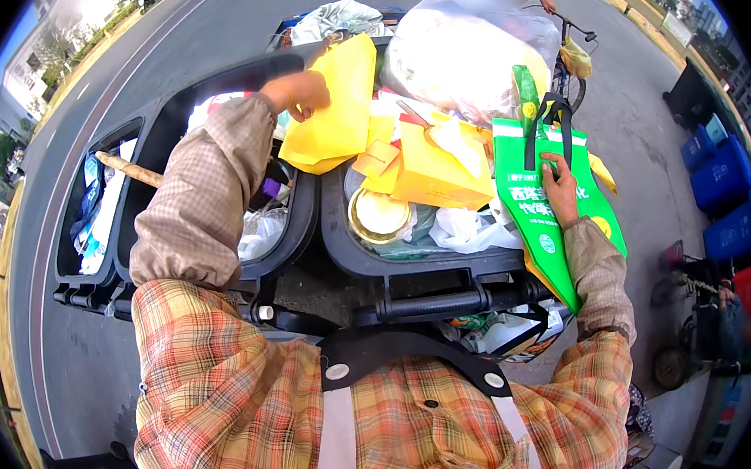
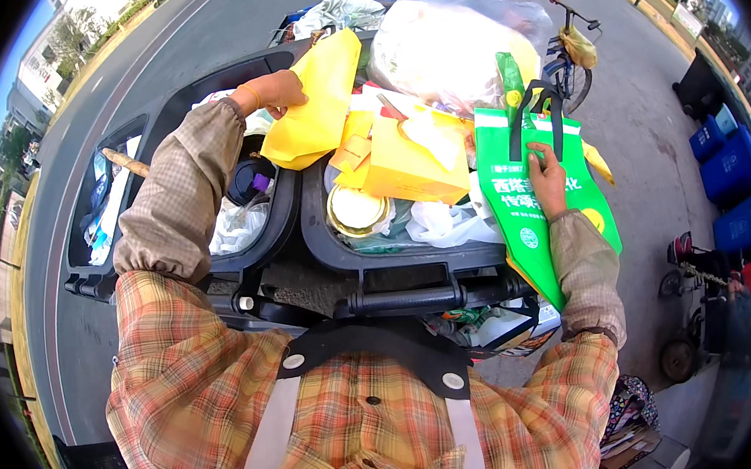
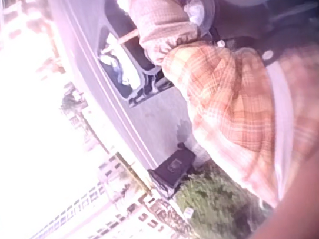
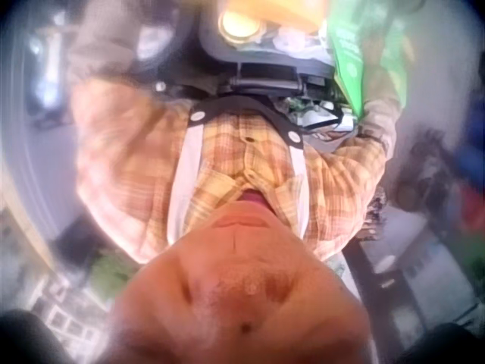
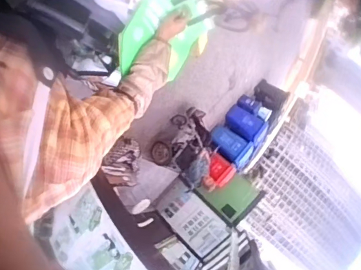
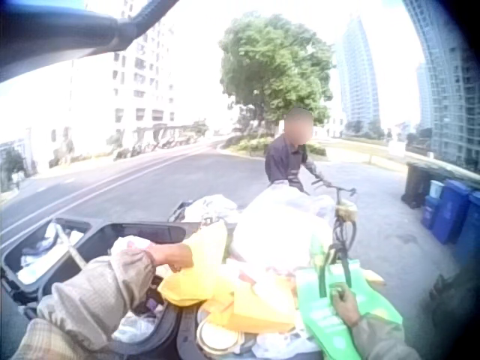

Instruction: The person sorts through a pile of waste in a public bin, picking out reusable items such as shopping bags, paper, and cardboard. They fold the collected items and place them into a patterned bag attached to their cart.

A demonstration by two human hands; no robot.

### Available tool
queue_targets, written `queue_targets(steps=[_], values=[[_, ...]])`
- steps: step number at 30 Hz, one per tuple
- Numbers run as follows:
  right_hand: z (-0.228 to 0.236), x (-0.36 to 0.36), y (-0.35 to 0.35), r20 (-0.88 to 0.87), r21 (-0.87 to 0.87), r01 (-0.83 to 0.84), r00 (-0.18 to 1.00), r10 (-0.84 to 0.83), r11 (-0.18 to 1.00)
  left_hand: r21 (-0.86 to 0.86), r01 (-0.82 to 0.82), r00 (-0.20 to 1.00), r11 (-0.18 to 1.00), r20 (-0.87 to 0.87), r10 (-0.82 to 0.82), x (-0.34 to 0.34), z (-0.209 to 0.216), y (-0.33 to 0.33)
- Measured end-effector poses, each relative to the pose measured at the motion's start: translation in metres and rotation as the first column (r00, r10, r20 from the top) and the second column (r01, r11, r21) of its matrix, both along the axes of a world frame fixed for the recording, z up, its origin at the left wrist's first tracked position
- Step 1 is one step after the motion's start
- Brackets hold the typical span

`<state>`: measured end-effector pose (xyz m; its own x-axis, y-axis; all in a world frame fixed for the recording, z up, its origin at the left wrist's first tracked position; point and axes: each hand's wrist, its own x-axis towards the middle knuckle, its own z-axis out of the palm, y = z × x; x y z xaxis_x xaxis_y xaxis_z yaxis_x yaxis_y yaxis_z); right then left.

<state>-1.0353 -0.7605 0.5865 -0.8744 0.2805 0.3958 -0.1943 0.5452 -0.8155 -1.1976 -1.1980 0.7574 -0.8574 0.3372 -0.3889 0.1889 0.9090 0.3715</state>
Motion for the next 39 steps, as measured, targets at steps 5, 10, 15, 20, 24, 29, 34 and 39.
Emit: queue_targets(steps=[5, 10, 15, 20, 24, 29, 34, 39], values=[[0.01, 0.008, 0.007, 0.147, -0.179, -0.084, 0.983, 0.111, 0.98, 0.67, -0.064, 0.997, 0.739, 0.081, 0.013, 0.013, 0.048, -0.075], [0.07, 0.006, 0.014, 0.403, -0.267, -0.115, 0.888, 0.22, 0.957, 0.959, -0.056, 0.992, 0.277, 0.021, 0.125, 0.038, -0.002, -0.158], [0.146, -0.006, -0.047, 0.227, -0.026, -0.298, 0.928, 0.296, 0.954, 0.992, -0.046, 0.997, -0.118, 0.052, 0.054, 0.06, -0.043, -0.167], [0.187, -0.014, -0.176, 0.11, -0.149, -0.501, 0.849, 0.517, 0.853, 0.998, -0.011, 1.0, -0.062, 0.013, 0.029, 0.088, -0.032, -0.106], [0.168, -0.038, -0.243, 0.141, -0.021, -0.664, 0.738, 0.66, 0.747, 1.0, -0.009, 0.999, 0.011, 0.009, -0.038, 0.1, -0.024, -0.062], [0.17, -0.025, -0.305, -0.075, 0.148, -0.57, 0.808, 0.584, 0.808, 0.986, 0.152, 0.961, 0.062, -0.162, 0.222, 0.091, -0.051, -0.074], [0.169, -0.055, -0.313, -0.081, 0.384, -0.413, 0.876, 0.475, 0.826, 0.971, -0.099, 0.921, 0.216, 0.007, 0.39, 0.087, -0.067, -0.123], [0.15, -0.062, -0.323, -0.162, 0.273, -0.386, 0.884, 0.438, 0.881, 0.925, -0.135, 0.836, 0.355, -0.086, 0.542, 0.117, -0.064, -0.128]])
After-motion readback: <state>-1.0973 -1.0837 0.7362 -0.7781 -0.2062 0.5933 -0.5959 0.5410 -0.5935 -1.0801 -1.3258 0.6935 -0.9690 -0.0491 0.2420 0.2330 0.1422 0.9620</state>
